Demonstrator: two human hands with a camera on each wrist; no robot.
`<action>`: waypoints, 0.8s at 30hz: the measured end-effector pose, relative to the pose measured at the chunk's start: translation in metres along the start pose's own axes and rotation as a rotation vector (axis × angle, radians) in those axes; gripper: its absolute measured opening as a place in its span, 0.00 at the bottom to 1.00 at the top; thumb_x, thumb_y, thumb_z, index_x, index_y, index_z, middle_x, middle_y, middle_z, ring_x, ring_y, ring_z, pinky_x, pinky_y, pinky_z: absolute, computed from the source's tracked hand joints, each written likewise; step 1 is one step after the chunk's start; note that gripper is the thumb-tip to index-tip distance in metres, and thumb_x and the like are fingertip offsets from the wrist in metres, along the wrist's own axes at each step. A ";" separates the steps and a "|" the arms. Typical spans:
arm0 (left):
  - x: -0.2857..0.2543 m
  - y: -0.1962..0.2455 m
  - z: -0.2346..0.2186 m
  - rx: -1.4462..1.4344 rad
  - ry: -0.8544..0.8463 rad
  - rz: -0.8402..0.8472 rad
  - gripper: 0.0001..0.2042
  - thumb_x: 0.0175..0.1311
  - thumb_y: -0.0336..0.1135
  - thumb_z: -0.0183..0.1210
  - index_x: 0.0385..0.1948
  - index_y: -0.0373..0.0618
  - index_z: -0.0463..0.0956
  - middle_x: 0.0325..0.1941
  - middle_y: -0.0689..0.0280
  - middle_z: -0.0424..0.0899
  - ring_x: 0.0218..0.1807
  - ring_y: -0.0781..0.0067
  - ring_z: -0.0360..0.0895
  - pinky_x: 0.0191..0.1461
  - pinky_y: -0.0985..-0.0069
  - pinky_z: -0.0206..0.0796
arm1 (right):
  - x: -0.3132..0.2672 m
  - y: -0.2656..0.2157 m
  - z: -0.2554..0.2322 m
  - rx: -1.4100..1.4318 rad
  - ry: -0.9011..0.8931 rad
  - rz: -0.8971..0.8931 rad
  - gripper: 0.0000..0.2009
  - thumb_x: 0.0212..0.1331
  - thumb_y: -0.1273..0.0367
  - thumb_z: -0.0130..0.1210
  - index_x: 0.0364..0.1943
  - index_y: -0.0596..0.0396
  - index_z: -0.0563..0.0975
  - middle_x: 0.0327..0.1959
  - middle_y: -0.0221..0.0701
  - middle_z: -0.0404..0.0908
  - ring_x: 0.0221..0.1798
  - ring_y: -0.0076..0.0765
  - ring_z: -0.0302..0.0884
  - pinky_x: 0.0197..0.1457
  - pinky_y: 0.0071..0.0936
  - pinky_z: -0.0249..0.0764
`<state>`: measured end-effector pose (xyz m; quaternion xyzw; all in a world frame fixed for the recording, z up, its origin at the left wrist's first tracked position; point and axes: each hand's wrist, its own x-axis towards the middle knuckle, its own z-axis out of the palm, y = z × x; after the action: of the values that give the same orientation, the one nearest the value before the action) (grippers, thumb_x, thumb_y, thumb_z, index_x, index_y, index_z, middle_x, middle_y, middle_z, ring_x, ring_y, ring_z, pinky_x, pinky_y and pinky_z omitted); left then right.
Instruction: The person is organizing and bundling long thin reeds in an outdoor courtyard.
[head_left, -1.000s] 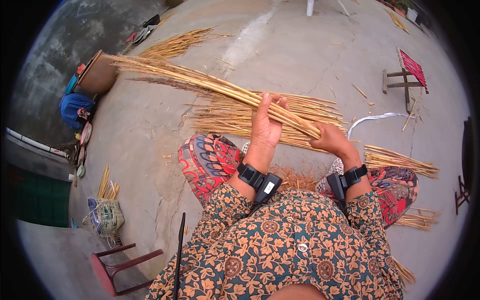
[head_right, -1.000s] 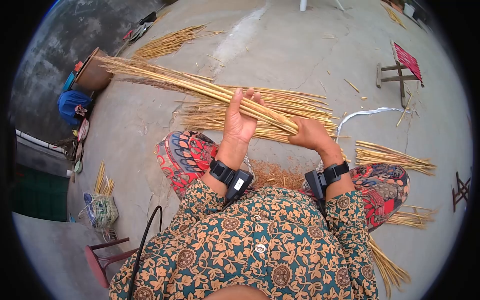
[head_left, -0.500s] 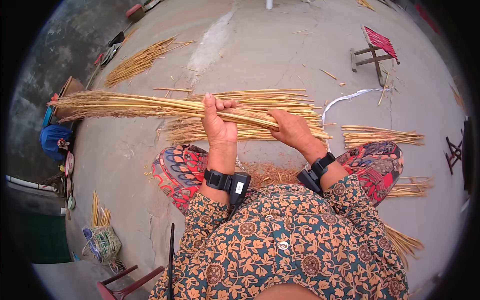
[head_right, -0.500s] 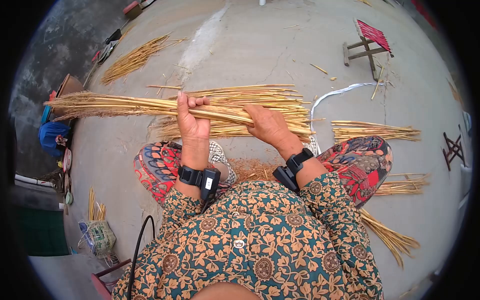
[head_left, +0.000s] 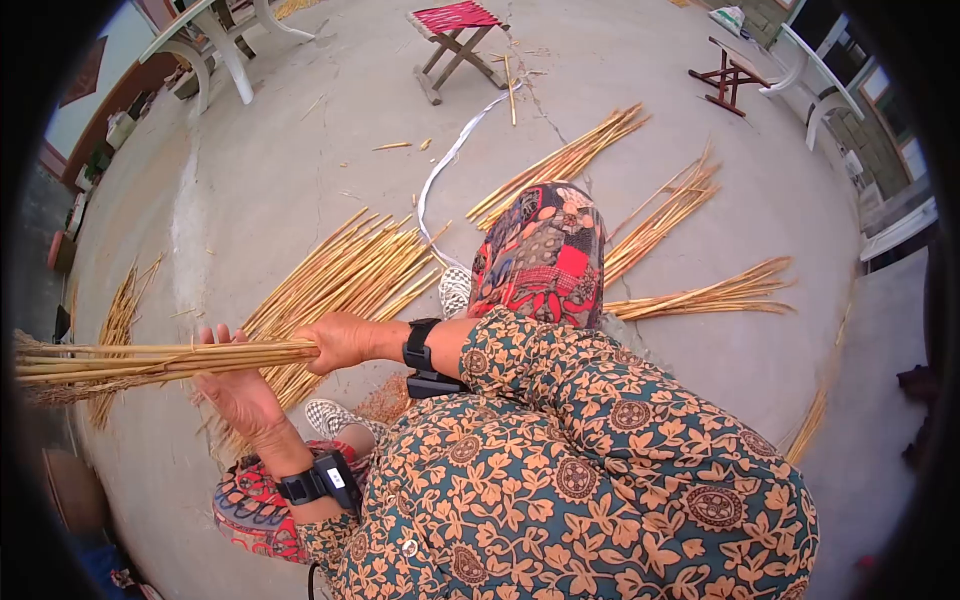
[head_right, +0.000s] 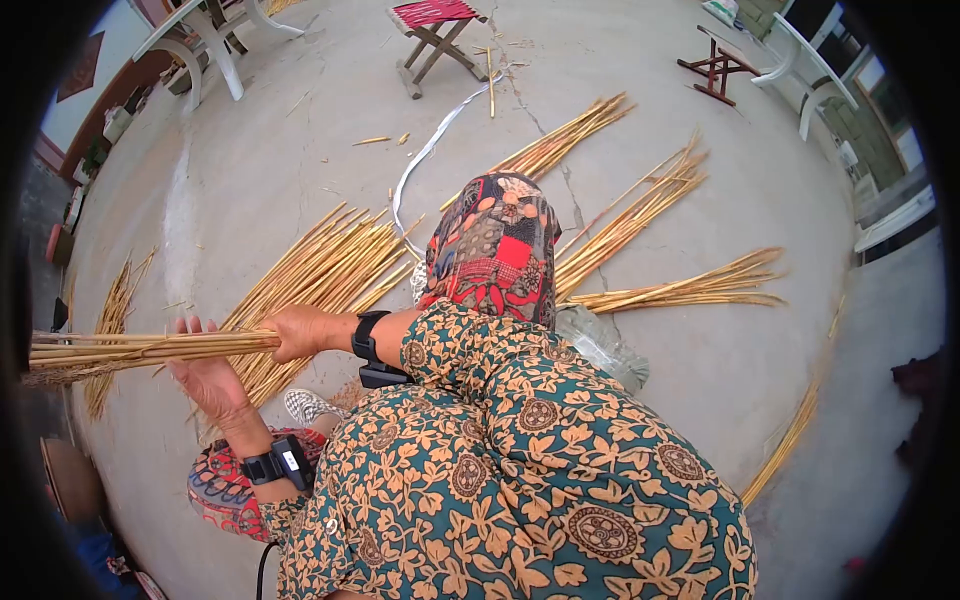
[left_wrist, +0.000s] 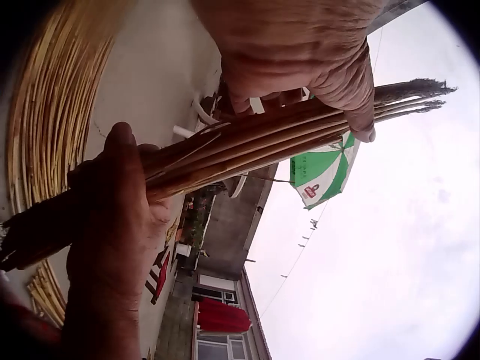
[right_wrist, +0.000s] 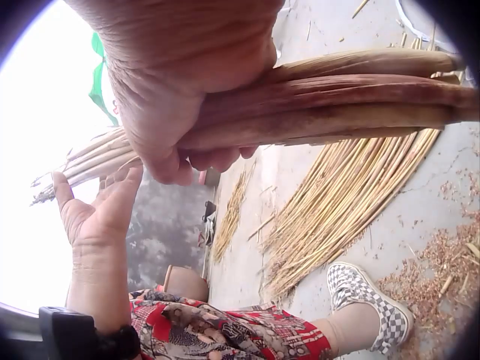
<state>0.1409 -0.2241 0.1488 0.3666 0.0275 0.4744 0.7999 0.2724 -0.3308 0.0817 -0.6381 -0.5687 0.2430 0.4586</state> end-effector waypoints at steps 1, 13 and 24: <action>0.000 -0.006 0.002 0.283 0.116 0.014 0.24 0.61 0.38 0.60 0.56 0.40 0.62 0.53 0.58 0.72 0.53 0.61 0.72 0.58 0.64 0.66 | 0.000 -0.003 0.000 0.067 -0.043 0.010 0.09 0.43 0.64 0.56 0.28 0.51 0.73 0.20 0.36 0.77 0.25 0.42 0.77 0.29 0.36 0.72; -0.005 -0.011 0.002 0.337 0.146 -0.123 0.20 0.64 0.33 0.54 0.56 0.40 0.62 0.46 0.59 0.77 0.49 0.66 0.75 0.56 0.71 0.68 | 0.011 -0.039 -0.035 0.344 0.300 0.011 0.13 0.44 0.67 0.59 0.33 0.58 0.73 0.19 0.32 0.75 0.22 0.24 0.73 0.27 0.24 0.70; 0.015 0.047 -0.035 0.203 0.152 -0.080 0.13 0.65 0.31 0.53 0.49 0.38 0.68 0.36 0.67 0.79 0.37 0.76 0.76 0.43 0.77 0.71 | -0.095 -0.140 -0.264 1.242 0.689 -0.537 0.09 0.53 0.69 0.61 0.24 0.49 0.70 0.20 0.23 0.71 0.21 0.22 0.68 0.31 0.28 0.70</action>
<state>0.1004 -0.1797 0.1568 0.4072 0.1505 0.4633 0.7726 0.3992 -0.5118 0.3037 -0.1420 -0.2879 0.1853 0.9288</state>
